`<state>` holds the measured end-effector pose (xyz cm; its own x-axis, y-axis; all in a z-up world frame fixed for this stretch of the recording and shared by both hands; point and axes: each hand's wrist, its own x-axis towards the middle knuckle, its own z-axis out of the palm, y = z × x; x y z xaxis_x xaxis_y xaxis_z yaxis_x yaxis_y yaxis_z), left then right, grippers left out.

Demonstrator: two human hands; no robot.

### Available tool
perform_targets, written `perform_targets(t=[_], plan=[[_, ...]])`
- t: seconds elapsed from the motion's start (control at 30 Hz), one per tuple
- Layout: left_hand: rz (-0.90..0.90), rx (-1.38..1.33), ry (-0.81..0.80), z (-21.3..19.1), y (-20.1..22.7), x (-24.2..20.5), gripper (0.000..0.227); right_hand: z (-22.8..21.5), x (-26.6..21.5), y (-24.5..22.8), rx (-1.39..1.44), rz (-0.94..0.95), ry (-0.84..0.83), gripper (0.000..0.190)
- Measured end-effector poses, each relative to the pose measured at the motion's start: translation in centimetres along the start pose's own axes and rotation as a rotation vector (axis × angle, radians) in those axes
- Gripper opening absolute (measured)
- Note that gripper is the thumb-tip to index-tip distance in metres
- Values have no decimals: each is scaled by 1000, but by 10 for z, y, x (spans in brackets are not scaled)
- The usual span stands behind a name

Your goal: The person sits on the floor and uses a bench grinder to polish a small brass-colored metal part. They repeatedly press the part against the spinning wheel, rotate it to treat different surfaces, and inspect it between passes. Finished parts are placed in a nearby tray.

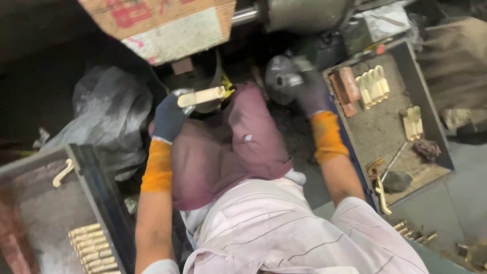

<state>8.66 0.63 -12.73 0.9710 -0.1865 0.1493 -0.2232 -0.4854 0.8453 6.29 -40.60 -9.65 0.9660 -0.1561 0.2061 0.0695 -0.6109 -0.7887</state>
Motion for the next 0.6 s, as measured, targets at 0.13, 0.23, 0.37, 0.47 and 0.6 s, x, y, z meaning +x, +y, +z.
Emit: perform_targets(t=[0.13,0.23,0.37,0.47,0.6], plan=[[-37,17,50,0,-20,4,35,-55,-3,79,-676,-62,239,27],[-29,102,70,6,-35,7,35,-71,-16,137,-379,317,316,43],[-29,54,86,20,-48,6,36,-79,-31,195,-575,274,174,56],[-118,21,56,23,-53,7,36,-72,-35,205,-592,462,248,56],[-192,76,61,24,-55,14,40,-40,-35,166,-7,-38,524,56]])
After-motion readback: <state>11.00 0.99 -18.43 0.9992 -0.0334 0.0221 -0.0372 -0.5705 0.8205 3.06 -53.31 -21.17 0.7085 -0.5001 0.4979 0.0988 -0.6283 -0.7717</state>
